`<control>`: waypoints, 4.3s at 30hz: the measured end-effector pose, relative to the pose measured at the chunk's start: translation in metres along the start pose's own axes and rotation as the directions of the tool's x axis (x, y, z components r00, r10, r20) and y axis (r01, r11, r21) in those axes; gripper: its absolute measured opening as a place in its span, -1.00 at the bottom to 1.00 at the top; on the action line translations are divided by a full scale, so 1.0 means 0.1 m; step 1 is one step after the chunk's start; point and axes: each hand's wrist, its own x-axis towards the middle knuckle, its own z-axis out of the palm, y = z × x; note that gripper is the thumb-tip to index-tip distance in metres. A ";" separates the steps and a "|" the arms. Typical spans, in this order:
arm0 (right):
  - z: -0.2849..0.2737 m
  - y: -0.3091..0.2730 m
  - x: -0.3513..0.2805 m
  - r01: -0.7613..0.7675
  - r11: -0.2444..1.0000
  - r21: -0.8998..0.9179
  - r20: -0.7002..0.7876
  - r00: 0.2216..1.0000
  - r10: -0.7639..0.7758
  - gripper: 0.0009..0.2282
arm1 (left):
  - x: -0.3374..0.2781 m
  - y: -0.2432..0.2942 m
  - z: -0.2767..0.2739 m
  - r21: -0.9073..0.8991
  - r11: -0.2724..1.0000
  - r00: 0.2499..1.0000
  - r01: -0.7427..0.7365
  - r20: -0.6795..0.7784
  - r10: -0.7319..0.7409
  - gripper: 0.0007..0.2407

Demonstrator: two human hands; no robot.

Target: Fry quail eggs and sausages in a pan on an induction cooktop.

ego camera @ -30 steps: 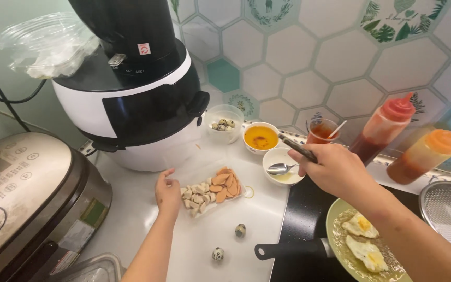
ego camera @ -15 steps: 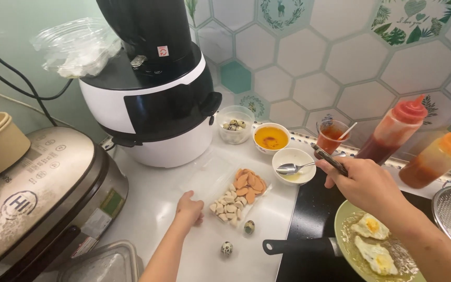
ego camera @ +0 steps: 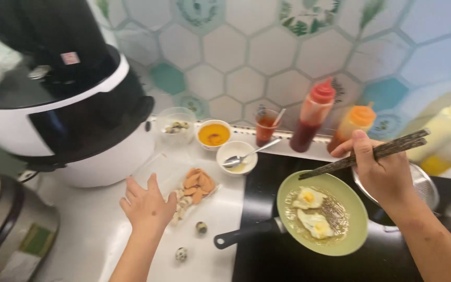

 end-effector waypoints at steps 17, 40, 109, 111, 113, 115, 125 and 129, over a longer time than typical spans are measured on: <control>-0.39 1.02 -1.11 -0.305 0.944 0.127 0.140 0.947 0.287 -0.79 | 1.31 -0.72 1.00 -0.943 0.304 0.977 0.133 0.073 -0.201 -0.57; 0.20 1.28 -0.69 -0.275 0.961 -0.016 0.094 0.957 0.275 -0.77 | 0.62 -0.80 0.85 -0.873 0.444 0.898 -0.204 0.013 0.440 -0.19; 0.10 0.99 -0.96 -0.337 0.916 0.216 0.221 0.931 0.290 -0.79 | -1.26 1.02 0.29 -0.472 0.723 0.811 -0.504 0.030 0.585 -0.67; 0.01 0.86 -0.95 -0.262 0.960 0.103 0.281 0.933 0.224 -0.79 | -1.27 1.06 0.26 -0.477 0.723 0.814 -0.500 0.026 0.580 -0.67; -0.03 0.83 -0.93 -0.124 0.990 0.071 0.291 0.952 0.098 -0.80 | -1.26 1.06 0.29 -0.476 0.723 0.812 -0.501 0.029 0.583 -0.68; -0.05 0.82 -0.90 0.015 0.999 0.041 0.305 0.952 -0.027 -0.81 | -1.25 1.06 0.32 -0.474 0.722 0.809 -0.504 0.033 0.587 -0.68; -0.03 0.84 -0.88 -0.071 0.994 0.085 0.387 0.922 0.033 -0.77 | -1.23 1.11 0.33 -0.432 0.673 0.766 -0.600 -0.067 0.640 -0.68; -0.06 0.89 -0.90 -0.113 0.990 0.088 0.364 0.928 0.074 -0.79 | -1.20 1.07 0.35 -0.429 0.685 0.768 -0.589 -0.036 0.639 -0.68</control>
